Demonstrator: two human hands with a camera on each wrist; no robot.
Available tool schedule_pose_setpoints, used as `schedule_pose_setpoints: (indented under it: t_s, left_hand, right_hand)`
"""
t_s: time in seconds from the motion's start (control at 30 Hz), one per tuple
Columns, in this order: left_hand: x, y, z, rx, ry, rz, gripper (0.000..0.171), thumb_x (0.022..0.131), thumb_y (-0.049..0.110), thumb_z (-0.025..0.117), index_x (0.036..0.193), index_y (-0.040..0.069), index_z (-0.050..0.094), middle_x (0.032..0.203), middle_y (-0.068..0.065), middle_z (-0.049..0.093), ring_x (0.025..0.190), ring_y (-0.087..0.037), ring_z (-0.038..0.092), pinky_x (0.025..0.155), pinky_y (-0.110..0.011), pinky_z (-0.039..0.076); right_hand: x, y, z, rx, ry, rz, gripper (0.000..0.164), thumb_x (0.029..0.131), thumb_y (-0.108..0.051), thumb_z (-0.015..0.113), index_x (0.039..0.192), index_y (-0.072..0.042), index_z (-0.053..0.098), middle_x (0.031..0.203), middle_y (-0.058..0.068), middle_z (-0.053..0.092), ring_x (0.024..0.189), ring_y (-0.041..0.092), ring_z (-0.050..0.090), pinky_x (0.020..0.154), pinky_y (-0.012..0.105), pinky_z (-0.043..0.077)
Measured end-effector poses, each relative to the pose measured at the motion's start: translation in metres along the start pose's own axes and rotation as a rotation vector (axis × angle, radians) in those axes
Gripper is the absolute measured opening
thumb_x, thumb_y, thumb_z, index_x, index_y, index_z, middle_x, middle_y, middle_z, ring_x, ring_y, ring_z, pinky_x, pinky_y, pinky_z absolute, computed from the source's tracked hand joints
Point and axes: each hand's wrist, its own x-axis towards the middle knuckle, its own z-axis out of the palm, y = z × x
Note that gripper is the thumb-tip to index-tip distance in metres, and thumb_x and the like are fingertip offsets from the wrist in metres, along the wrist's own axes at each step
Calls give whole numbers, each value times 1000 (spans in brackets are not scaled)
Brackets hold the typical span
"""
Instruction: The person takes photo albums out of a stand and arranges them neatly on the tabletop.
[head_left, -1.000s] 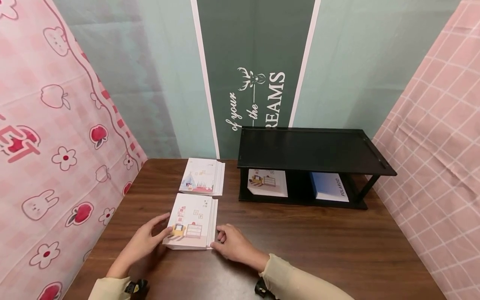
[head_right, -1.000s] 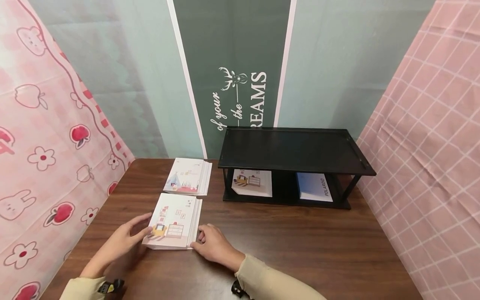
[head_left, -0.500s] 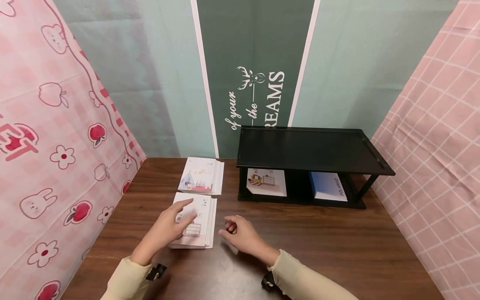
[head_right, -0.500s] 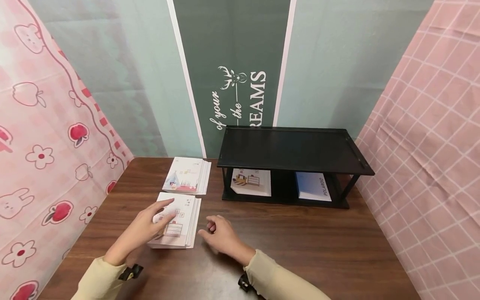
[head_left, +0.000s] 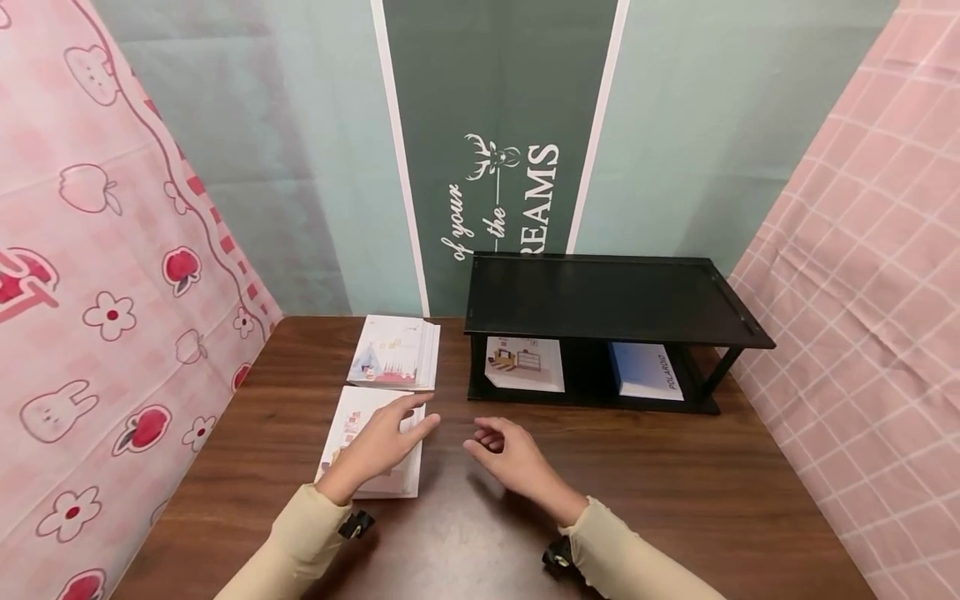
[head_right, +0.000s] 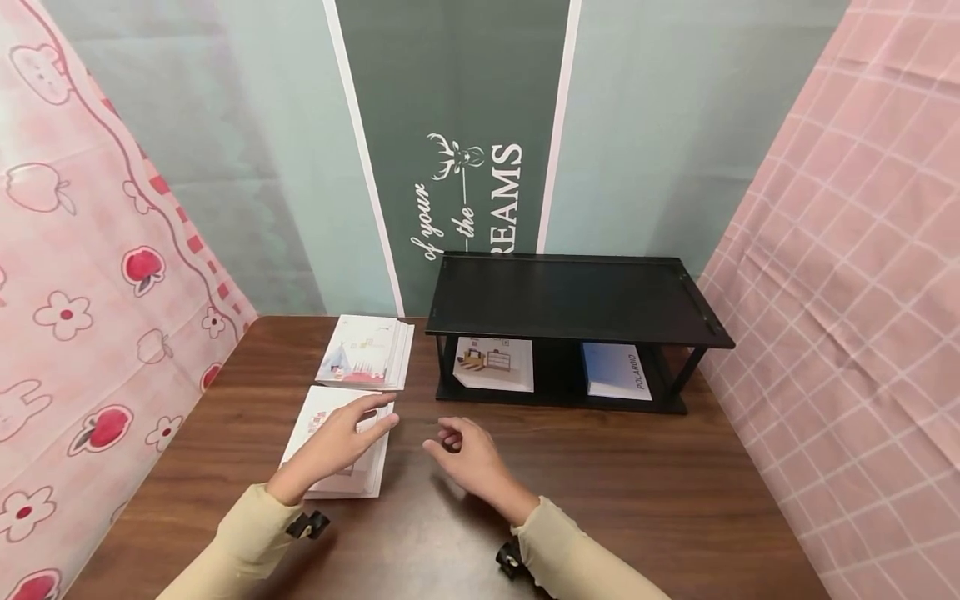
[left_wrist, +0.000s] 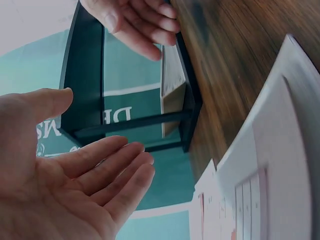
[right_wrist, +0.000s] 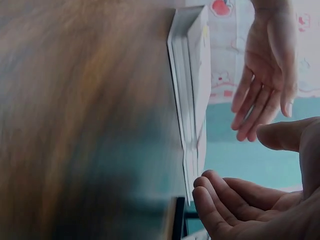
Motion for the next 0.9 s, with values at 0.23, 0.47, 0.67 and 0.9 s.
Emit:
schedule_pose_setpoints:
  t_s: [0.23, 0.47, 0.67, 0.9]
  left_hand:
    - [20, 4, 15, -35, -19, -1, 54, 108, 37, 67, 150, 3, 61, 152, -17, 61, 135, -44, 61, 112, -58, 50]
    - [41, 3, 35, -83, -22, -37, 56, 109, 44, 64, 150, 7, 62, 152, -15, 62, 142, -35, 57, 118, -56, 46]
    - [59, 2, 49, -124, -27, -36, 62, 109, 48, 62, 150, 3, 60, 150, -17, 63, 137, -34, 62, 116, -52, 48]
    - [74, 3, 66, -174, -64, -69, 66, 109, 49, 60, 153, 0, 55, 149, -20, 63, 136, -36, 62, 115, -52, 49]
  right_hand:
    - [-2, 12, -23, -14, 94, 48, 44, 99, -22, 81, 132, 6, 70, 115, 17, 74, 106, 32, 73, 96, 50, 60]
    - [-5, 30, -42, -90, 192, 103, 46, 99, -21, 81, 134, 6, 69, 117, 17, 72, 107, 33, 72, 99, 52, 59]
    - [-7, 41, -57, -179, 224, 108, 55, 100, -22, 80, 143, 7, 62, 130, 22, 69, 121, 40, 67, 107, 57, 53]
    - [-6, 53, -68, -278, 222, 155, 63, 100, -24, 78, 149, 10, 55, 146, 27, 59, 140, 46, 52, 117, 60, 43]
